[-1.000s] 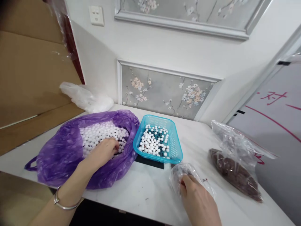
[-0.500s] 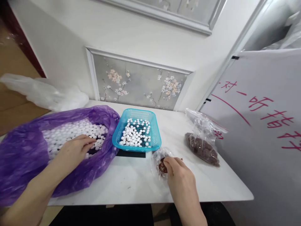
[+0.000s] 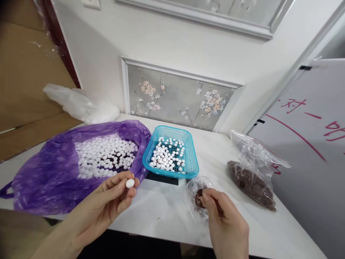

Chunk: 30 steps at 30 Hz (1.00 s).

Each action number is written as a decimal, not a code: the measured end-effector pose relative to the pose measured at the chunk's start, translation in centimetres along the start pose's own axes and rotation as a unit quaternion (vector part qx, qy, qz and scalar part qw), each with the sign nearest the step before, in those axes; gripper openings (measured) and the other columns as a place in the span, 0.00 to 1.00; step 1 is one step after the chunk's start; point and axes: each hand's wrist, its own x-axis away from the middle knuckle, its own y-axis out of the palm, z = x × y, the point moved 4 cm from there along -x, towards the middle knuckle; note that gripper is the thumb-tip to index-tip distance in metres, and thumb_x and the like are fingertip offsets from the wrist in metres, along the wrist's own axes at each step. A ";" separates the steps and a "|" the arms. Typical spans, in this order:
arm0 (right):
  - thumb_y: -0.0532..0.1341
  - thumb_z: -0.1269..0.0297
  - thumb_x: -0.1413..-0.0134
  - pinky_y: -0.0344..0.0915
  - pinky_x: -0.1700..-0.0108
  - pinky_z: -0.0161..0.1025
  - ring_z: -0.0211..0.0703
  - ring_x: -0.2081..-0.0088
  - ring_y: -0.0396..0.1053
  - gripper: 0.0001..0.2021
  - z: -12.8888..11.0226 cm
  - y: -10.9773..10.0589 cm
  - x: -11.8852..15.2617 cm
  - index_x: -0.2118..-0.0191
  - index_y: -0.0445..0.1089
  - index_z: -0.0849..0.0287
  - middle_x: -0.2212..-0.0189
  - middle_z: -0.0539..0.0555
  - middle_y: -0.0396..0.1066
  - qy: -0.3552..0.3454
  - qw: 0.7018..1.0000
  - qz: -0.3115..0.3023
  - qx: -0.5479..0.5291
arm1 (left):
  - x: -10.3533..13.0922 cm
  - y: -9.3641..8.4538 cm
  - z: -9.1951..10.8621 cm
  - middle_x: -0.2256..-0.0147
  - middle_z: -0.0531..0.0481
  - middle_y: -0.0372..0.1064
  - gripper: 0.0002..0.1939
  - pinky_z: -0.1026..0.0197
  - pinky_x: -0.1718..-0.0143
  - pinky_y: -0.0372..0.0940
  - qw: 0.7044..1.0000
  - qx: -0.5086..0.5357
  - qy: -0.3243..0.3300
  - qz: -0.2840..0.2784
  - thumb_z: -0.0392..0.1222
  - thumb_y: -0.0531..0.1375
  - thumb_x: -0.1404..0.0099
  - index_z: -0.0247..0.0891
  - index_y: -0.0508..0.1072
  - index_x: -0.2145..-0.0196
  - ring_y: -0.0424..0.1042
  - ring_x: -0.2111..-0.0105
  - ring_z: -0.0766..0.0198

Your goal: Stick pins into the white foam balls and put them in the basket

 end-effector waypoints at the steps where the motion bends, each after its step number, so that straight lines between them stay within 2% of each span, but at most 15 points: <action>1: 0.65 0.52 0.47 0.70 0.66 0.35 0.44 0.70 0.74 0.11 -0.5 0.3 0.3 0.67 0.76 0.53 0.73 0.50 0.77 0.005 0.999 -0.016 -0.037 | 0.0 0.0 -0.1 0.69 0.51 0.79 0.09 0.70 0.66 0.75 1.000 -0.006 -0.002 -0.008 0.37 0.75 0.51 0.38 0.83 0.69 0.78 0.70 0.69; 4: 0.68 0.58 0.48 0.70 0.69 0.31 0.39 0.73 0.72 0.06 -3.2 2.2 1.9 0.69 0.75 0.53 0.78 0.48 0.74 0.011 0.975 -0.106 -0.196 | 0.2 0.2 -0.4 0.66 0.52 0.79 0.06 0.71 0.64 0.74 0.998 -0.041 0.022 -0.038 0.37 0.74 0.49 0.39 0.83 0.71 0.77 0.70 0.70; 7: 0.71 0.63 0.51 0.70 0.69 0.30 0.35 0.75 0.72 0.04 -6.7 4.4 3.9 0.71 0.77 0.52 0.76 0.47 0.74 0.036 0.910 -0.175 -0.374 | 0.6 0.5 -0.5 0.68 0.54 0.78 0.06 0.73 0.64 0.70 0.987 -0.110 0.088 -0.078 0.36 0.73 0.47 0.40 0.83 0.70 0.74 0.70 0.72; 10: 0.72 0.64 0.51 0.70 0.70 0.30 0.35 0.75 0.74 0.02 -9.1 6.3 5.3 0.70 0.80 0.52 0.75 0.48 0.74 0.044 0.864 -0.245 -0.439 | 0.8 0.4 -0.4 0.71 0.54 0.77 0.08 0.74 0.66 0.68 0.971 -0.177 0.127 -0.100 0.33 0.72 0.45 0.42 0.83 0.67 0.73 0.70 0.71; 13: 0.71 0.63 0.48 0.72 0.69 0.31 0.36 0.74 0.76 0.01 -10.1 7.3 5.8 0.69 0.82 0.52 0.73 0.50 0.75 0.043 0.846 -0.281 -0.451 | 1.0 0.4 -0.4 0.68 0.53 0.78 0.09 0.69 0.65 0.69 0.965 -0.191 0.122 -0.134 0.30 0.69 0.43 0.44 0.83 0.67 0.75 0.69 0.68; 16: 0.71 0.62 0.48 0.72 0.69 0.32 0.36 0.74 0.75 0.03 -10.1 7.5 6.0 0.69 0.82 0.53 0.73 0.50 0.75 0.043 0.840 -0.280 -0.463 | 1.1 0.4 -0.3 0.66 0.52 0.78 0.10 0.66 0.64 0.70 0.958 -0.199 0.135 -0.153 0.29 0.68 0.42 0.45 0.83 0.67 0.75 0.69 0.67; 21: 0.73 0.61 0.52 0.70 0.70 0.32 0.37 0.75 0.74 0.06 -9.8 7.4 6.4 0.71 0.78 0.56 0.77 0.50 0.75 0.117 0.837 -0.251 -0.471 | 1.4 0.4 -0.1 0.67 0.50 0.77 0.08 0.67 0.63 0.68 0.950 -0.232 0.173 -0.114 0.31 0.70 0.44 0.43 0.84 0.68 0.74 0.66 0.64; 25: 0.73 0.62 0.53 0.70 0.70 0.32 0.37 0.76 0.74 0.06 -10.2 7.5 6.8 0.71 0.78 0.55 0.79 0.49 0.76 0.138 0.826 -0.237 -0.492 | 1.4 0.4 -0.6 0.72 0.52 0.76 0.06 0.67 0.66 0.68 0.967 -0.198 0.126 -0.102 0.35 0.70 0.43 0.45 0.83 0.67 0.73 0.72 0.66; 28: 0.74 0.63 0.54 0.70 0.70 0.32 0.36 0.76 0.74 0.05 -10.5 7.7 6.9 0.71 0.79 0.55 0.79 0.49 0.76 0.135 0.816 -0.232 -0.512 | 1.2 0.2 -1.1 0.72 0.51 0.76 0.02 0.67 0.67 0.67 0.975 -0.171 0.101 -0.099 0.40 0.70 0.42 0.43 0.83 0.68 0.72 0.71 0.66; 30: 0.74 0.63 0.53 0.70 0.70 0.31 0.36 0.76 0.74 0.04 -10.5 7.9 7.0 0.71 0.79 0.54 0.77 0.49 0.77 0.133 0.810 -0.225 -0.526 | 1.0 0.1 -1.4 0.72 0.51 0.75 0.04 0.68 0.67 0.67 0.980 -0.150 0.086 -0.094 0.42 0.71 0.43 0.41 0.83 0.68 0.71 0.71 0.66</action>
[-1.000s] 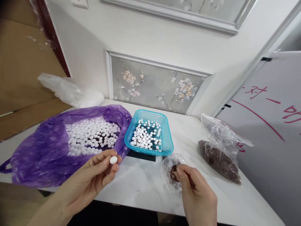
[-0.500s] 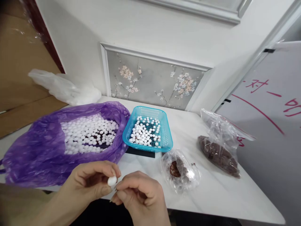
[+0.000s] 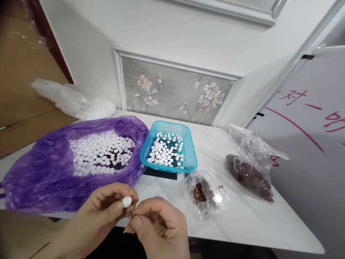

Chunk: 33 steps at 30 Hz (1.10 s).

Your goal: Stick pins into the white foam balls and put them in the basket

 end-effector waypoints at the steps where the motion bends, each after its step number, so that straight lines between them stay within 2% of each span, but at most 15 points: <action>1: 0.73 0.63 0.53 0.69 0.70 0.31 0.35 0.76 0.74 0.04 0.1 0.0 0.0 0.71 0.79 0.54 0.76 0.48 0.77 -0.004 1.000 0.000 -0.005 | 0.0 0.0 -0.2 0.73 0.51 0.75 0.05 0.68 0.68 0.66 1.000 0.010 -0.005 0.000 0.43 0.71 0.43 0.41 0.83 0.68 0.70 0.72 0.67; 8: 0.72 0.64 0.50 0.67 0.70 0.30 0.34 0.75 0.72 0.03 0.4 0.2 0.2 0.70 0.79 0.54 0.75 0.48 0.76 -0.005 1.000 -0.006 0.021 | -0.1 -0.1 -0.8 0.74 0.52 0.71 0.05 0.69 0.68 0.65 0.999 0.036 -0.014 0.016 0.43 0.72 0.44 0.40 0.83 0.70 0.67 0.72 0.68; 14: 0.72 0.62 0.52 0.67 0.70 0.31 0.36 0.75 0.72 0.05 0.2 0.4 0.3 0.71 0.78 0.55 0.76 0.50 0.76 -0.005 0.999 0.026 0.028 | -0.1 -0.1 -0.7 0.73 0.52 0.72 0.04 0.69 0.67 0.65 0.999 0.029 -0.005 0.027 0.42 0.72 0.45 0.41 0.83 0.71 0.67 0.71 0.68; 20: 0.73 0.62 0.54 0.66 0.72 0.33 0.37 0.77 0.71 0.06 0.2 0.5 0.2 0.72 0.77 0.56 0.76 0.50 0.75 -0.006 0.998 0.040 0.044 | 0.1 -0.4 -0.4 0.72 0.51 0.73 0.04 0.68 0.68 0.65 0.999 -0.004 0.022 0.046 0.42 0.73 0.47 0.42 0.84 0.72 0.68 0.71 0.67; 24: 0.72 0.60 0.53 0.65 0.72 0.33 0.37 0.77 0.70 0.08 0.2 0.4 0.3 0.73 0.76 0.57 0.79 0.50 0.73 -0.006 0.997 0.043 0.064 | 0.1 -1.1 -0.3 0.70 0.50 0.75 0.01 0.66 0.64 0.66 0.995 -0.061 0.057 0.054 0.40 0.72 0.45 0.44 0.84 0.72 0.71 0.68 0.64; 28: 0.70 0.59 0.51 0.64 0.71 0.32 0.37 0.76 0.69 0.08 0.3 0.5 0.4 0.73 0.75 0.56 0.79 0.49 0.73 -0.013 0.994 0.047 0.095 | 0.1 -1.5 -0.1 0.66 0.50 0.76 0.05 0.66 0.63 0.67 0.987 -0.121 0.093 0.054 0.36 0.70 0.43 0.47 0.85 0.69 0.72 0.66 0.63; 33: 0.70 0.58 0.50 0.63 0.71 0.33 0.38 0.76 0.68 0.09 0.2 0.8 0.5 0.73 0.74 0.56 0.80 0.49 0.72 -0.039 0.992 0.053 0.109 | 0.2 -1.1 -0.1 0.68 0.51 0.75 0.04 0.67 0.65 0.67 0.991 -0.098 0.075 0.057 0.37 0.71 0.44 0.46 0.85 0.71 0.72 0.67 0.64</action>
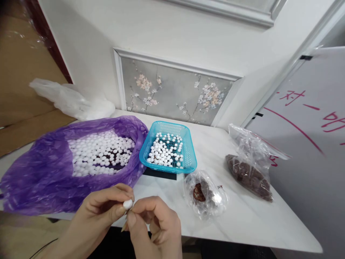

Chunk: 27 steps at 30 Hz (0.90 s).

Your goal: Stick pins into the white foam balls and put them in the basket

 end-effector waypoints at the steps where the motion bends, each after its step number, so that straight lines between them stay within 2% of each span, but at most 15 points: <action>1: 0.70 0.58 0.50 0.64 0.71 0.33 0.38 0.76 0.69 0.09 0.0 0.0 0.0 0.73 0.75 0.56 0.80 0.49 0.72 -0.001 1.000 0.001 -0.002 | 0.0 0.1 0.0 0.69 0.51 0.75 0.02 0.67 0.66 0.66 1.000 0.015 -0.011 0.002 0.38 0.71 0.45 0.45 0.85 0.72 0.72 0.68 0.64; 8: 0.70 0.58 0.49 0.67 0.71 0.33 0.38 0.75 0.71 0.08 0.1 0.0 -0.1 0.71 0.74 0.56 0.77 0.49 0.73 -0.015 1.000 -0.005 -0.008 | 0.1 0.9 0.2 0.73 0.52 0.74 0.01 0.67 0.70 0.66 0.997 0.076 -0.032 -0.004 0.41 0.72 0.45 0.43 0.84 0.73 0.70 0.73 0.66; 20: 0.68 0.61 0.46 0.69 0.69 0.30 0.36 0.74 0.71 0.05 0.7 0.1 0.0 0.69 0.75 0.55 0.75 0.48 0.73 -0.042 0.999 -0.002 -0.002 | 0.4 0.2 -0.1 0.71 0.51 0.76 0.02 0.66 0.65 0.67 0.998 0.039 -0.015 0.043 0.38 0.73 0.48 0.44 0.85 0.74 0.73 0.69 0.64; 27: 0.68 0.60 0.46 0.69 0.69 0.29 0.34 0.74 0.70 0.06 0.5 0.5 -0.1 0.70 0.74 0.54 0.74 0.47 0.72 -0.048 0.999 -0.001 -0.012 | 0.4 0.1 0.1 0.71 0.53 0.76 0.04 0.67 0.65 0.68 0.999 0.043 0.000 0.029 0.37 0.72 0.45 0.47 0.84 0.73 0.73 0.69 0.66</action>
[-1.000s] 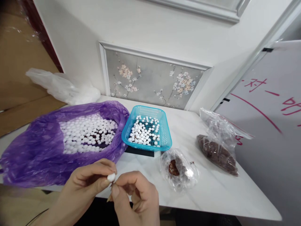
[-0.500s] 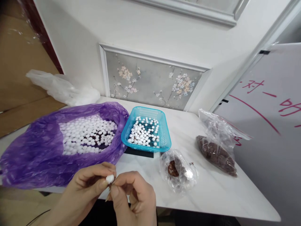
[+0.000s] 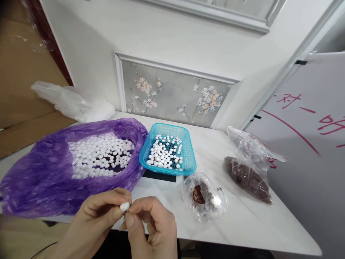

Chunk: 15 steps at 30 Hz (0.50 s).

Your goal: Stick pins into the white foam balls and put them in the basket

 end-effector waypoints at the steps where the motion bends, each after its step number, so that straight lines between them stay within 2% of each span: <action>1: 0.68 0.60 0.46 0.68 0.69 0.29 0.34 0.74 0.70 0.06 0.0 0.1 0.0 0.70 0.74 0.54 0.74 0.47 0.72 0.003 1.000 -0.001 -0.001 | 0.0 -0.1 -0.1 0.70 0.53 0.76 0.05 0.68 0.65 0.68 1.000 -0.004 0.006 -0.004 0.36 0.71 0.45 0.47 0.85 0.72 0.74 0.69 0.66; 8: 0.70 0.57 0.48 0.68 0.69 0.30 0.35 0.74 0.71 0.09 0.4 -0.3 -0.4 0.70 0.74 0.56 0.77 0.48 0.73 0.051 0.999 -0.016 0.005 | -0.1 -0.8 -0.8 0.66 0.54 0.77 0.09 0.69 0.63 0.69 0.998 -0.019 0.043 -0.035 0.33 0.68 0.41 0.49 0.84 0.68 0.75 0.66 0.67; 15: 0.69 0.55 0.46 0.67 0.65 0.31 0.36 0.69 0.71 0.10 0.5 -0.7 -0.9 0.64 0.76 0.55 0.72 0.50 0.74 0.058 0.990 -0.097 -0.079 | -0.2 -0.3 -0.5 0.69 0.55 0.75 0.07 0.69 0.64 0.69 0.998 -0.016 0.049 -0.038 0.34 0.68 0.41 0.48 0.84 0.69 0.74 0.68 0.68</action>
